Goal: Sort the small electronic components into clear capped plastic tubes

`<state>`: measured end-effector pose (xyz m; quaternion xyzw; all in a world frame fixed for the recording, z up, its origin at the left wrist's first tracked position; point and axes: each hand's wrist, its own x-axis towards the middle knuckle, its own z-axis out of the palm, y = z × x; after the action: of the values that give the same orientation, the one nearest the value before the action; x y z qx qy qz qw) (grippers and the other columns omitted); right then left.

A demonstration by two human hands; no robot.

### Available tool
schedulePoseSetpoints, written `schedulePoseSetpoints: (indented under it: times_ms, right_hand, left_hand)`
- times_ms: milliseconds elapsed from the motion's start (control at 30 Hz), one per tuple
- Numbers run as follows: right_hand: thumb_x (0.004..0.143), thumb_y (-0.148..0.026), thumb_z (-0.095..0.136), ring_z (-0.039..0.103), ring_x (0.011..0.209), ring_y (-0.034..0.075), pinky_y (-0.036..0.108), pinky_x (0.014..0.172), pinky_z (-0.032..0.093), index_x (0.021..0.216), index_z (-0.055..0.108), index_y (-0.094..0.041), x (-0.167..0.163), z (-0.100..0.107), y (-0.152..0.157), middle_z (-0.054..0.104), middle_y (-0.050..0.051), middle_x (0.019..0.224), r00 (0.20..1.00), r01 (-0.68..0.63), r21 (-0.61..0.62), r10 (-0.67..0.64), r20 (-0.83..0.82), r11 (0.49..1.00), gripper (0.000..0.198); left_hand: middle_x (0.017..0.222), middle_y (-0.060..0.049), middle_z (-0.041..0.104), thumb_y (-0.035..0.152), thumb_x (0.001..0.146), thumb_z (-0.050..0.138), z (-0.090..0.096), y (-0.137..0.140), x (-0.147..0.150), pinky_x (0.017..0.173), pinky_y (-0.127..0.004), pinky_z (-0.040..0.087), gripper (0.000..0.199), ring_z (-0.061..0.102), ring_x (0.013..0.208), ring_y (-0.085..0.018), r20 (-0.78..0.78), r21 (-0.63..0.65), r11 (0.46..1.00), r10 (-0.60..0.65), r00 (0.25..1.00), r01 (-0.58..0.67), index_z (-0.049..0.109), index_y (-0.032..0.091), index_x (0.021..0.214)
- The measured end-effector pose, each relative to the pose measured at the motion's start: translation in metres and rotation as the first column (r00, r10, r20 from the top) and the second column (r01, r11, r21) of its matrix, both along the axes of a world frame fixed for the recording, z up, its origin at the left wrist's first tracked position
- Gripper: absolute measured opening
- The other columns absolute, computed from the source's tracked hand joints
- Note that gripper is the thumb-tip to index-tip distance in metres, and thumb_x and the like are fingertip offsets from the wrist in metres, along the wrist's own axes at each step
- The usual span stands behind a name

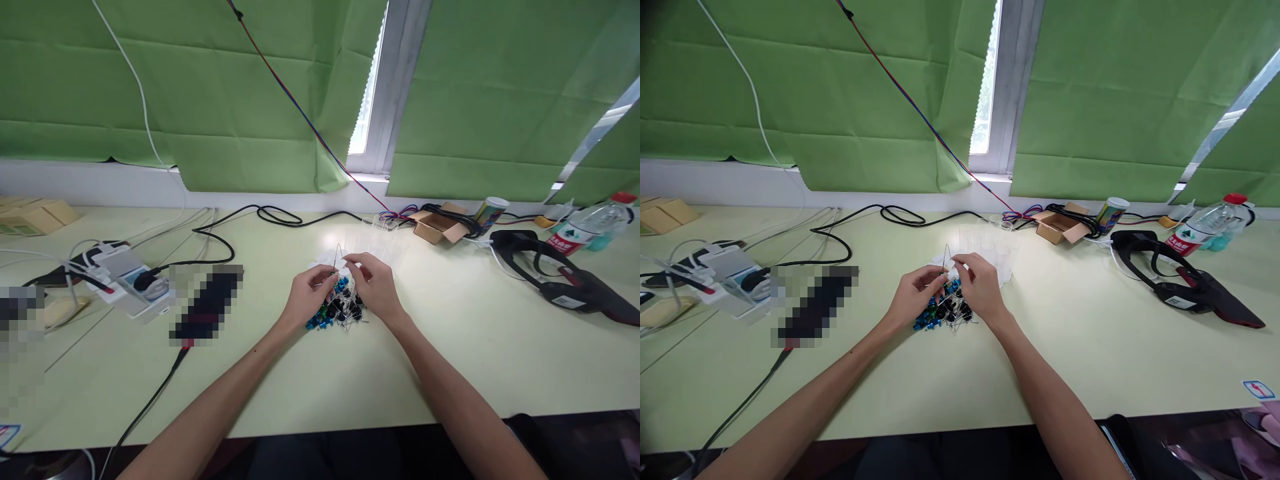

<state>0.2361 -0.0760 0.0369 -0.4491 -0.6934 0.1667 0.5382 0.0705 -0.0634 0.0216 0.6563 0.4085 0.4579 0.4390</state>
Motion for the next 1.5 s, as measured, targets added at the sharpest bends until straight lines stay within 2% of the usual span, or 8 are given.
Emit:
schedulePoseSetpoints:
  times_ms: [167,533,633,800,967,1200,1333,1500]
  right_hand:
    - [0.095,-0.025,0.050,0.049,0.055,0.013,0.030,0.059,0.045,0.099,0.069,-0.021,-0.001,-0.001,-0.001,0.068,0.006,0.091,0.999,-0.005,0.014,0.004,0.042,1.000,0.020]
    - [0.098,-0.022,0.047,0.057,0.068,0.016,0.030,0.064,0.047,0.105,0.068,-0.022,0.000,-0.011,0.004,0.067,0.007,0.094,0.995,-0.030,0.085,0.022,0.101,0.996,0.022]
    - [0.099,-0.023,0.044,0.060,0.073,0.018,0.030,0.065,0.047,0.107,0.066,-0.022,-0.001,-0.018,0.006,0.066,0.008,0.094,0.993,-0.026,0.121,0.011,0.122,0.992,0.023]
    - [0.100,-0.020,0.041,0.060,0.074,0.018,0.030,0.062,0.046,0.111,0.063,-0.022,-0.001,-0.024,0.009,0.064,0.009,0.097,0.980,-0.027,0.173,-0.009,0.200,0.984,0.025]
    - [0.098,-0.016,0.041,0.059,0.069,0.017,0.029,0.058,0.045,0.109,0.062,-0.021,-0.006,-0.021,0.011,0.064,0.009,0.096,0.964,-0.020,0.203,-0.036,0.265,0.979,0.024]
    - [0.097,-0.013,0.040,0.063,0.079,0.019,0.028,0.061,0.047,0.107,0.060,-0.019,-0.004,-0.011,0.007,0.065,0.010,0.094,0.924,-0.095,0.252,-0.009,0.383,0.963,0.023]
    - [0.099,-0.015,0.040,0.061,0.072,0.017,0.027,0.054,0.043,0.109,0.059,-0.017,0.004,-0.017,-0.001,0.065,0.009,0.090,0.920,-0.052,0.280,-0.063,0.388,0.959,0.022]
    - [0.101,-0.019,0.043,0.056,0.060,0.013,0.026,0.051,0.042,0.119,0.054,-0.016,0.010,-0.032,-0.018,0.065,0.006,0.087,0.952,0.006,0.293,-0.095,0.291,0.956,0.021]
  left_hand:
    - [0.081,-0.003,0.067,0.050,0.085,0.060,0.003,0.000,0.002,0.052,-0.025,0.046,0.033,0.052,0.052,-0.011,0.037,-0.010,1.000,-0.011,0.999,0.011,0.068,0.018,0.091]
    - [0.073,-0.003,0.064,0.049,0.086,0.059,0.005,0.000,0.001,0.044,-0.024,0.038,0.033,0.047,0.048,-0.009,0.032,-0.054,0.999,0.008,0.999,-0.006,0.068,0.017,0.080]
    - [0.067,-0.002,0.062,0.048,0.086,0.060,0.005,0.000,0.001,0.042,-0.023,0.033,0.033,0.043,0.046,-0.009,-0.004,-0.039,0.998,0.038,0.999,-0.038,0.068,0.017,0.077]
    - [0.050,0.003,0.049,0.047,0.088,0.057,0.005,0.001,0.000,0.043,-0.024,0.029,0.033,0.036,0.043,-0.009,-0.059,-0.008,0.999,0.047,0.997,-0.048,0.066,0.018,0.075]
    - [0.050,0.003,0.047,0.045,0.088,0.058,0.005,0.002,-0.002,0.043,-0.024,0.029,0.031,0.036,0.044,-0.009,-0.056,0.005,0.998,0.055,0.997,-0.055,0.066,0.018,0.075]
    - [0.052,0.002,0.049,0.043,0.088,0.059,0.004,0.004,-0.003,0.046,-0.024,0.033,0.031,0.040,0.048,-0.010,-0.059,0.038,0.998,0.061,0.996,-0.059,0.067,0.017,0.075]
    - [0.053,0.002,0.049,0.044,0.087,0.060,0.006,0.002,-0.002,0.047,-0.024,0.032,0.031,0.042,0.049,-0.010,-0.087,0.038,0.999,0.030,0.996,-0.026,0.069,0.016,0.075]
    - [0.058,0.001,0.053,0.041,0.087,0.062,0.008,-0.002,0.000,0.051,-0.024,0.036,0.028,0.044,0.053,-0.010,-0.121,0.067,0.998,0.010,0.993,-0.002,0.073,0.016,0.079]
